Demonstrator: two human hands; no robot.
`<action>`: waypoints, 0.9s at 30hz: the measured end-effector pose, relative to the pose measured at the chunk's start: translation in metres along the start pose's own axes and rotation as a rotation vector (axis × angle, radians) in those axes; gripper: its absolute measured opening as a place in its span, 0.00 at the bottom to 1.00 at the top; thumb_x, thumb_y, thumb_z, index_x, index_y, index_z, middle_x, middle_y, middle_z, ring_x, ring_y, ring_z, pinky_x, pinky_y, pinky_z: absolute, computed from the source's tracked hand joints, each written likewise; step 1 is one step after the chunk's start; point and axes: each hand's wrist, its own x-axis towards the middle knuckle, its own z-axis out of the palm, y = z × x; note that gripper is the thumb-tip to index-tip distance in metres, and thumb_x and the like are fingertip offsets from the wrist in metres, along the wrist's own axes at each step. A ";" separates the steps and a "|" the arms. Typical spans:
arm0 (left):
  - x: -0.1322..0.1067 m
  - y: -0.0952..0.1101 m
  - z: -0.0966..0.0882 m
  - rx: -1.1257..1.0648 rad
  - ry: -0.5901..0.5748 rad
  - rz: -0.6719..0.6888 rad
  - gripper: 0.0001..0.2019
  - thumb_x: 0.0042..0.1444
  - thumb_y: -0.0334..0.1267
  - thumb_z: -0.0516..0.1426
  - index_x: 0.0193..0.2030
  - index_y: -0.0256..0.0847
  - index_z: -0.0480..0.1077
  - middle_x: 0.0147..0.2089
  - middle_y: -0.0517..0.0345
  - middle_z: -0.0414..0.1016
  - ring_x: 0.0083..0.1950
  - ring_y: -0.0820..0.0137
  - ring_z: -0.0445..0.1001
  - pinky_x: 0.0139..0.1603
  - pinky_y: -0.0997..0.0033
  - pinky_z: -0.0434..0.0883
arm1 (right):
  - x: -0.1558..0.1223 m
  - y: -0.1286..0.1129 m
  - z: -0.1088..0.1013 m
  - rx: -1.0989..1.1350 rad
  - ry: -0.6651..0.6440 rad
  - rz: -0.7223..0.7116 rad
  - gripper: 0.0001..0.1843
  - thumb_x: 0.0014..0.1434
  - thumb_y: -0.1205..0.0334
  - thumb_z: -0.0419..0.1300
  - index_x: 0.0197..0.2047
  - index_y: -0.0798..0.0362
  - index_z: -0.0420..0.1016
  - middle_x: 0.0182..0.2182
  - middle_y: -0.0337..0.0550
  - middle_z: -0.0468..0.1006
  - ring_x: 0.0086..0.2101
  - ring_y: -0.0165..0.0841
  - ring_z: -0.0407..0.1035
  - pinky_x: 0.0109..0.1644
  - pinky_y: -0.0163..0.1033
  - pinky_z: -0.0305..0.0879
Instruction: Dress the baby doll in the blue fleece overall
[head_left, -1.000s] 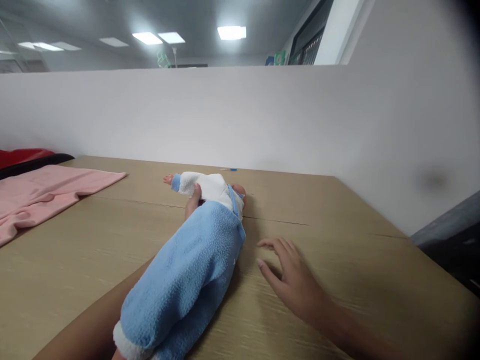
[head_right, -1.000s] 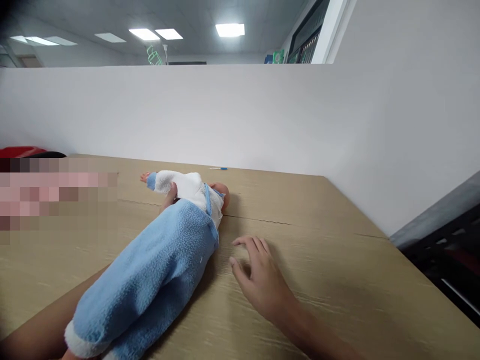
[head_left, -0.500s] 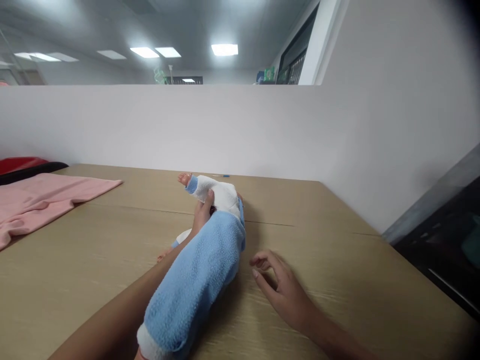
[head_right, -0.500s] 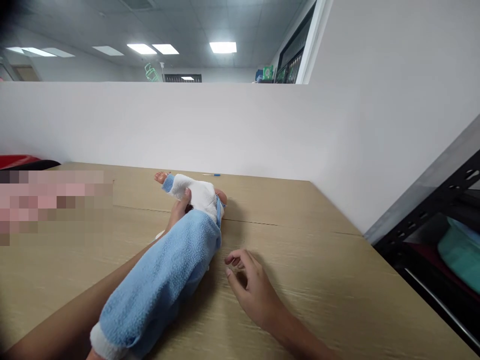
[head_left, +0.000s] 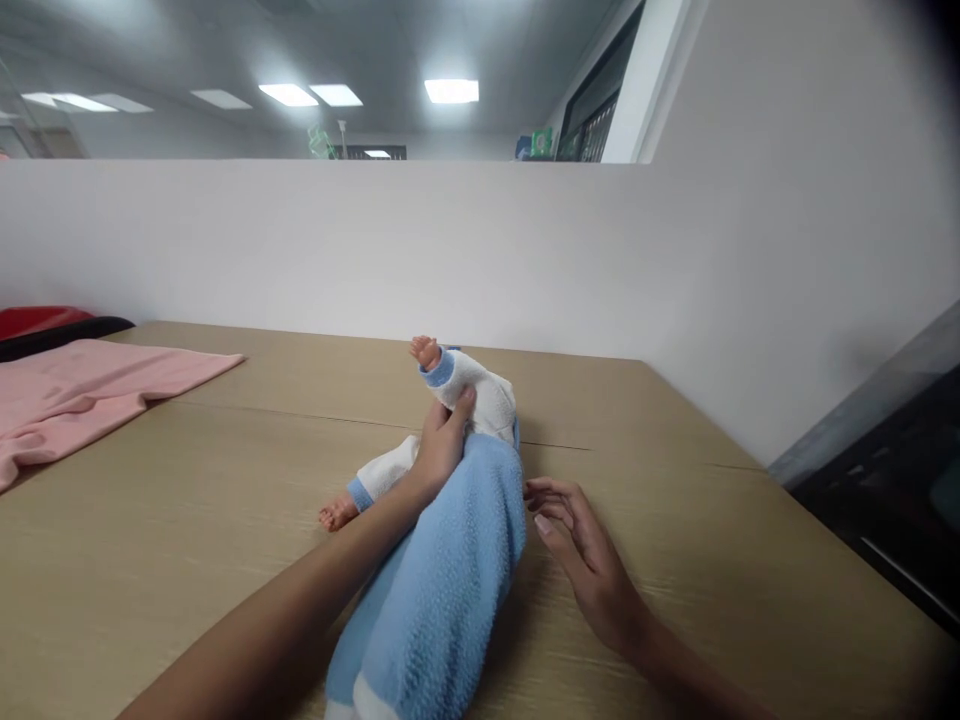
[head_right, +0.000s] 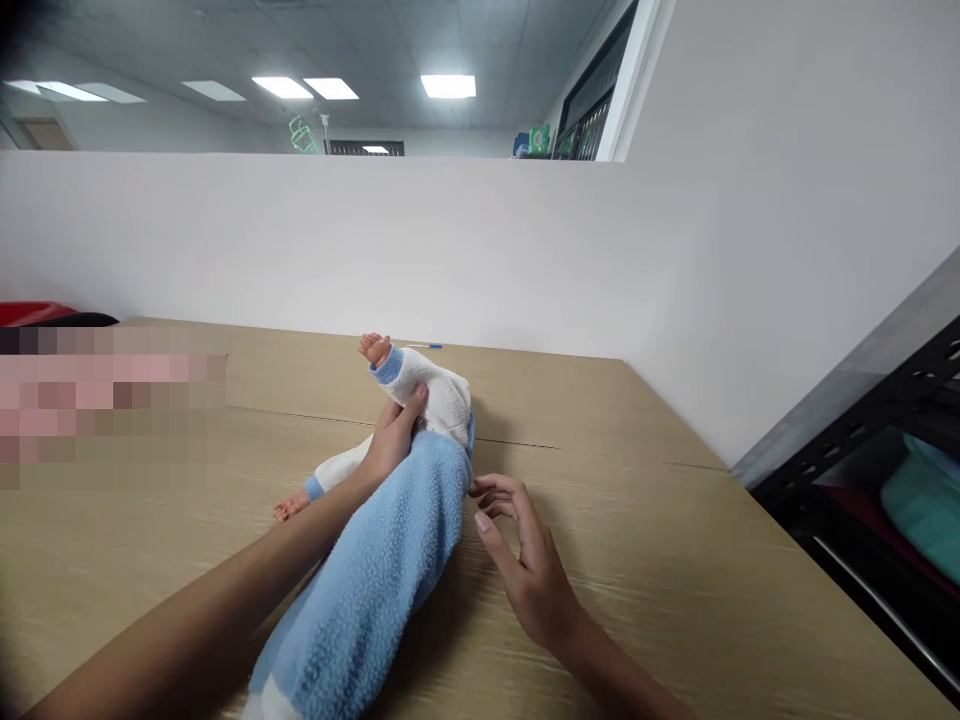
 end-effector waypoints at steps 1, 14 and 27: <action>-0.002 0.001 0.003 0.039 -0.014 0.009 0.32 0.63 0.64 0.64 0.61 0.39 0.75 0.62 0.46 0.80 0.69 0.47 0.72 0.72 0.50 0.65 | 0.001 -0.002 -0.002 0.011 -0.003 0.003 0.19 0.77 0.45 0.55 0.64 0.43 0.68 0.59 0.49 0.75 0.57 0.43 0.71 0.65 0.53 0.66; -0.016 0.006 0.037 0.460 -0.223 0.185 0.13 0.71 0.48 0.56 0.51 0.42 0.75 0.54 0.48 0.83 0.56 0.53 0.78 0.60 0.54 0.70 | 0.014 -0.005 -0.020 0.141 -0.015 0.173 0.31 0.67 0.33 0.63 0.62 0.45 0.69 0.59 0.50 0.76 0.57 0.44 0.72 0.64 0.50 0.69; -0.030 0.006 0.057 0.964 -0.352 0.254 0.06 0.71 0.42 0.56 0.47 0.43 0.70 0.51 0.45 0.81 0.55 0.49 0.76 0.54 0.50 0.68 | 0.028 0.009 -0.044 0.142 -0.174 0.186 0.27 0.56 0.36 0.75 0.42 0.49 0.76 0.39 0.42 0.76 0.45 0.43 0.72 0.53 0.46 0.70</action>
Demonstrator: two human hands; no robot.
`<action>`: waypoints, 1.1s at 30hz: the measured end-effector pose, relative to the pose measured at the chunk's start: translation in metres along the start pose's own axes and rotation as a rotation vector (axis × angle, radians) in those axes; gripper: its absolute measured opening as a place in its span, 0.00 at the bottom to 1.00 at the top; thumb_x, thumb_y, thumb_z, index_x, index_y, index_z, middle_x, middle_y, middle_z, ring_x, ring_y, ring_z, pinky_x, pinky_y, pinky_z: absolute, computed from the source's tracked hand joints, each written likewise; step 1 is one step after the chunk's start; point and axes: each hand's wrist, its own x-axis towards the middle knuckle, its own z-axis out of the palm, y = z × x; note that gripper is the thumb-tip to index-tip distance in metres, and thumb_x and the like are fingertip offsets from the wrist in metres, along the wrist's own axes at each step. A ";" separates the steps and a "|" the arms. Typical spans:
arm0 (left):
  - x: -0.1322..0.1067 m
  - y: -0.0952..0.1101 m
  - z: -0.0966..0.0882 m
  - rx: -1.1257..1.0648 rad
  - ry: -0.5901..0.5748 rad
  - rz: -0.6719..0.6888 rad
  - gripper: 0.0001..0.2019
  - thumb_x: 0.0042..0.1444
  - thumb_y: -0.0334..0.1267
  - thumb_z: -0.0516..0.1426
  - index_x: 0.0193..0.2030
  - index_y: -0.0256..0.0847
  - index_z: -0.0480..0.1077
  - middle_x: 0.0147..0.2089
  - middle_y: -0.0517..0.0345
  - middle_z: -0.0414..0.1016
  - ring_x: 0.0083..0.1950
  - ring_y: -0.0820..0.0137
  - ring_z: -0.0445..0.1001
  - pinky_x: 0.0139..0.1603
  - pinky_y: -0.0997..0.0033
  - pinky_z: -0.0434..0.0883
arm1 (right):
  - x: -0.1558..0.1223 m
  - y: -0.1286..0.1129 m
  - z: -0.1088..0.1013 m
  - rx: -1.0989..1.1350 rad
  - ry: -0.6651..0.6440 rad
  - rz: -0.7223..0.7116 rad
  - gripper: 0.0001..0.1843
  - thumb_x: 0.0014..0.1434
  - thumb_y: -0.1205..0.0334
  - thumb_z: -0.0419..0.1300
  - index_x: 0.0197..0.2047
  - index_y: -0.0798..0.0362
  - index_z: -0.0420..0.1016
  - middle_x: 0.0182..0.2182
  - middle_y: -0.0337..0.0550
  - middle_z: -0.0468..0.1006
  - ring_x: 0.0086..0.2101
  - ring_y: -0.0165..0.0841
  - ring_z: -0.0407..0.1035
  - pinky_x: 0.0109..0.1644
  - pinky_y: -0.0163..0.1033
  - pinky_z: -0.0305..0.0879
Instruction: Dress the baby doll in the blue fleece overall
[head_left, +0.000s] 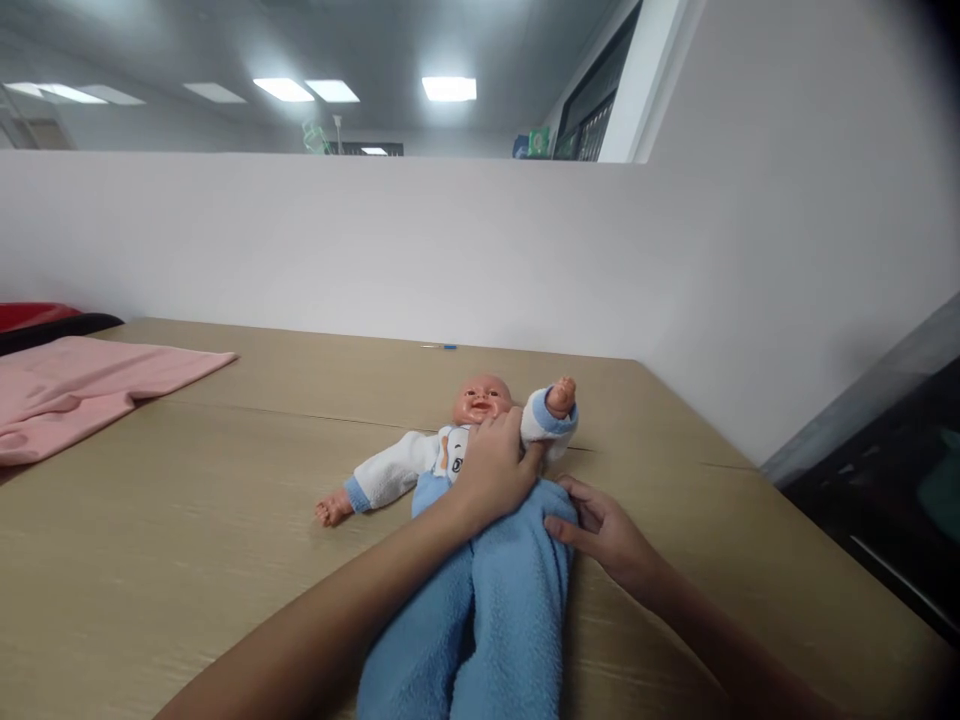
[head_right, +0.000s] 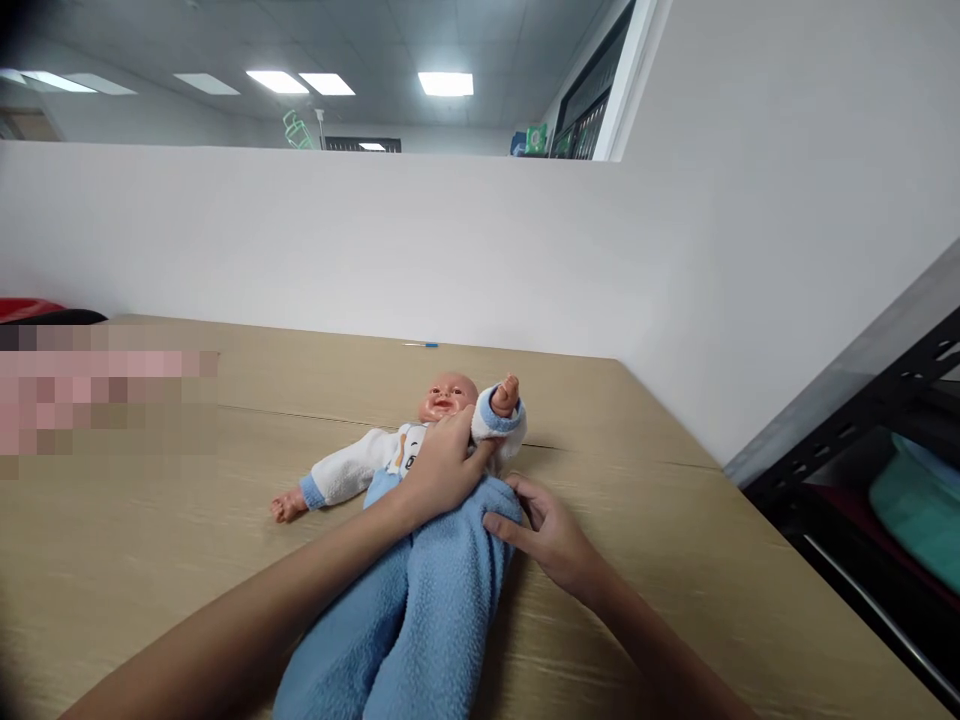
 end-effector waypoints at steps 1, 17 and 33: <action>0.000 0.000 0.000 0.017 -0.006 0.004 0.06 0.71 0.42 0.55 0.46 0.43 0.69 0.50 0.45 0.81 0.55 0.49 0.76 0.54 0.50 0.68 | 0.000 0.000 0.001 -0.026 0.028 -0.042 0.25 0.57 0.37 0.74 0.42 0.49 0.77 0.40 0.42 0.76 0.46 0.43 0.72 0.54 0.46 0.71; -0.005 0.014 -0.008 0.170 -0.092 0.026 0.08 0.72 0.42 0.56 0.51 0.41 0.70 0.52 0.50 0.81 0.55 0.52 0.76 0.54 0.53 0.68 | 0.019 0.036 -0.018 0.157 -0.035 0.185 0.31 0.53 0.29 0.74 0.43 0.48 0.78 0.47 0.49 0.84 0.52 0.50 0.76 0.64 0.55 0.69; -0.009 0.011 -0.009 0.084 -0.126 0.121 0.21 0.65 0.45 0.64 0.61 0.42 0.72 0.56 0.49 0.80 0.58 0.49 0.75 0.61 0.46 0.69 | 0.017 0.015 -0.040 0.217 0.209 0.271 0.46 0.56 0.17 0.53 0.53 0.51 0.78 0.47 0.59 0.85 0.49 0.54 0.80 0.56 0.57 0.77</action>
